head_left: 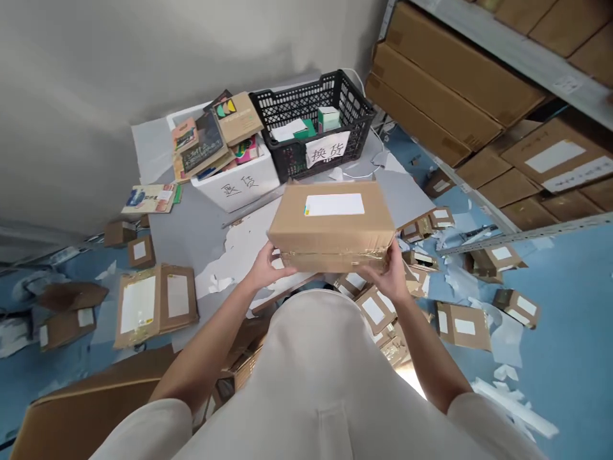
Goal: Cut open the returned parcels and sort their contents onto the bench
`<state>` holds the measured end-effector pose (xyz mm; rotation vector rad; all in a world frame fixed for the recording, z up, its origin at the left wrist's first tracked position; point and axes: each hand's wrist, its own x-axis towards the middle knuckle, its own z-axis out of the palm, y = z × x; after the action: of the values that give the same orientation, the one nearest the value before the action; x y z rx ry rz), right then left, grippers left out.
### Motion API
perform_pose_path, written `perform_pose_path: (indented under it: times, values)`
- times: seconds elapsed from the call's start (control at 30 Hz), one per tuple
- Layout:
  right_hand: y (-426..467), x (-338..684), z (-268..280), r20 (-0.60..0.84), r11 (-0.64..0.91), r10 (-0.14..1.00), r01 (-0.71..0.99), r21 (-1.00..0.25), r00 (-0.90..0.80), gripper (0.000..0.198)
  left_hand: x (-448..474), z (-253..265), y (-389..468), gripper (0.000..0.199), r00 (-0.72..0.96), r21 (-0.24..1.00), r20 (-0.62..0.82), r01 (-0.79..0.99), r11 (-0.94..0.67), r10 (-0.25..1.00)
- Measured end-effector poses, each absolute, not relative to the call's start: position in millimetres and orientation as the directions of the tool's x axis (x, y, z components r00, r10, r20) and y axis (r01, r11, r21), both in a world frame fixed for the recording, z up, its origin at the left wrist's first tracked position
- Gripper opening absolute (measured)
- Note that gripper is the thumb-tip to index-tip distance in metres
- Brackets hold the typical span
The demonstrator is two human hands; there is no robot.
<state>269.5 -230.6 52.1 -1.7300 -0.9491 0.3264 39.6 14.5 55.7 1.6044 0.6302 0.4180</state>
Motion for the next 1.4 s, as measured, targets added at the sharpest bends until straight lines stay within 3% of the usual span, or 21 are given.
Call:
perform_pose_path:
  times: [0.1, 0.23, 0.37, 0.47, 0.53, 0.67, 0.8, 0.93, 1.03, 1.13, 1.23, 1.3, 1.4]
  values:
    - [-253.7, 275.3, 66.6, 0.285, -0.153, 0.621, 0.47, -0.869, 0.73, 0.1, 79.0, 60.2, -6.7, 0.07, 0.756, 0.978, -0.031, 0.157, -0.136, 0.653]
    - [-293.7, 274.4, 76.2, 0.274, -0.241, 0.418, 0.396, -0.886, 0.866, 0.087, 130.7, 56.7, -44.6, 0.068, 0.801, 0.989, 0.035, 0.059, -0.137, 0.597]
    - [-332.2, 269.6, 74.9, 0.234, -0.578, 0.067, 0.229, -0.783, 0.97, 0.066, 174.6, 52.3, -91.1, 0.067, 0.836, 0.991, -0.013, 0.083, -0.102, 0.549]
    - [-358.2, 267.6, 75.9, 0.27, -0.778, -0.082, 0.108, -0.619, 0.959, 0.078, 201.9, 49.6, -121.8, 0.054, 0.841, 0.988, -0.044, 0.117, -0.102, 0.539]
    - [-375.5, 267.1, 80.2, 0.266, -0.876, -0.053, 0.083, -0.475, 0.962, 0.086, 216.5, 44.8, -136.4, 0.045, 0.838, 0.983, -0.061, 0.145, -0.113, 0.542]
    - [-410.7, 265.6, 92.5, 0.219, -0.976, 0.07, 0.112, -0.185, 0.973, 0.077, 233.8, 25.4, -155.7, 0.035, 0.884, 0.962, -0.098, 0.202, -0.184, 0.457]
    - [-442.3, 262.2, 95.3, 0.123, -0.981, 0.188, 0.192, -0.017, 0.974, 0.072, 236.6, 1.3, -176.8, 0.026, 0.949, 0.947, -0.124, 0.2, -0.251, 0.289]
    - [-469.1, 258.5, 84.5, -0.08, -0.98, 0.171, 0.177, 0.089, 0.982, 0.058, 231.5, -18.5, -198.4, 0.019, 0.974, 0.934, -0.174, 0.21, -0.288, 0.146]
    - [-487.3, 254.3, 72.7, -0.178, -0.988, 0.143, 0.15, 0.024, 0.973, 0.039, 231.2, -29.3, -205.2, 0.024, 0.974, 0.928, -0.204, 0.225, -0.297, 0.1]
    - [-498.6, 248.2, 63.8, -0.258, -0.992, 0.097, 0.074, -0.099, 0.961, 0.055, 238.6, -37.4, -206.3, 0.049, 0.965, 0.91, -0.232, 0.26, -0.323, 0.124]
    - [-499.3, 242.7, 62.2, -0.301, -0.978, 0.064, -0.001, -0.21, 0.951, 0.064, 250.8, -42.3, -213.4, 0.089, 0.885, 0.805, -0.383, 0.46, -0.373, 0.265]
    - [-494.0, 239.4, 64.8, -0.324, -0.955, 0.096, -0.005, -0.297, 0.941, 0.062, 259.7, -43.9, -225.1, 0.108, 0.774, 0.709, -0.537, 0.63, -0.317, 0.336]
    - [-479.2, 232.9, 69.1, -0.354, -0.931, 0.23, 0.098, -0.352, 0.907, 0.053, 272.9, -47.3, -250.0, 0.106, 0.697, 0.679, -0.652, 0.712, -0.18, 0.298]
